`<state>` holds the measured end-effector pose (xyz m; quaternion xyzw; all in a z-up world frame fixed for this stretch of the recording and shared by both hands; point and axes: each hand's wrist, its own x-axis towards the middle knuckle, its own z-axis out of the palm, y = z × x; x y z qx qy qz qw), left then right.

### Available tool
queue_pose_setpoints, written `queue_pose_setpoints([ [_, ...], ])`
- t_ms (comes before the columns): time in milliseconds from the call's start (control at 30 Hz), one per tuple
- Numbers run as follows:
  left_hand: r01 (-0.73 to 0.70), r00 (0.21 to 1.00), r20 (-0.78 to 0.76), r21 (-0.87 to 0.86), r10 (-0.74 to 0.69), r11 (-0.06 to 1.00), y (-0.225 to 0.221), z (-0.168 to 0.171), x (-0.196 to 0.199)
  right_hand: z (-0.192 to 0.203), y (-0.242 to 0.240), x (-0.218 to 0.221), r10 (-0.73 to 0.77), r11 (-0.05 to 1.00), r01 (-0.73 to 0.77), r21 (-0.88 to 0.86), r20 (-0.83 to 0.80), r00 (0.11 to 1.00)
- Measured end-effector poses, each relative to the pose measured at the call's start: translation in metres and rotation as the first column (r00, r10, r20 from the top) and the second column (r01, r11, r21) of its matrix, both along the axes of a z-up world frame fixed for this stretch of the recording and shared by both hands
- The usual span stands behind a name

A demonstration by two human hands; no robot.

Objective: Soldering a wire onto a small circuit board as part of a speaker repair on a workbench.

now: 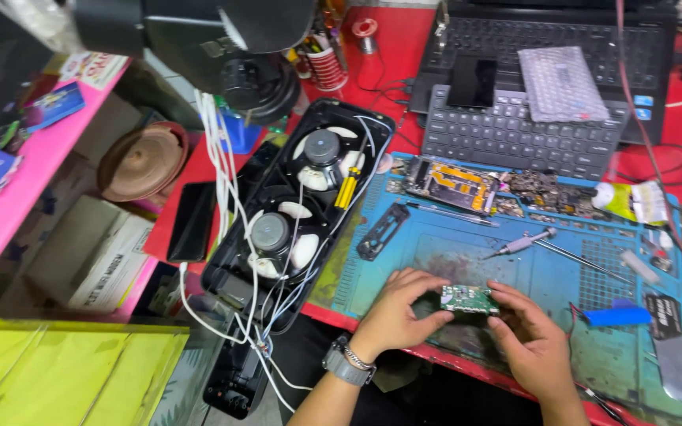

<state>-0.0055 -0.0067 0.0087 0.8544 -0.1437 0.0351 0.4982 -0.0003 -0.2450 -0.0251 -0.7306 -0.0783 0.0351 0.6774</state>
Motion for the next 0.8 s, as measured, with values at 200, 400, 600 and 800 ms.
queue_pose_setpoints([
  [200, -0.001, 1.0, -0.024, 0.0, 0.001, 1.0, -0.002, -0.005, -0.002, 0.018, 0.006, -0.003, -0.055, 0.997, 0.049, -0.057, -0.109, 0.992],
  [400, -0.008, 1.0, 0.007, 0.01, 0.008, 1.0, -0.003, -0.009, -0.001, 0.031, 0.012, -0.003, -0.069, 0.978, 0.045, -0.205, -0.112, 0.991],
  [600, 0.016, 1.0, -0.005, 0.126, -0.016, 0.992, -0.008, 0.005, 0.0, 0.013, 0.014, -0.002, -0.08, 0.907, 0.178, -0.383, 0.256, 0.963],
  [800, 0.02, 1.0, 0.014, 0.328, -0.026, 0.944, -0.014, 0.004, 0.002, 0.004, 0.015, -0.003, -0.008, 0.833, 0.215, -0.509, 0.378, 0.926],
])
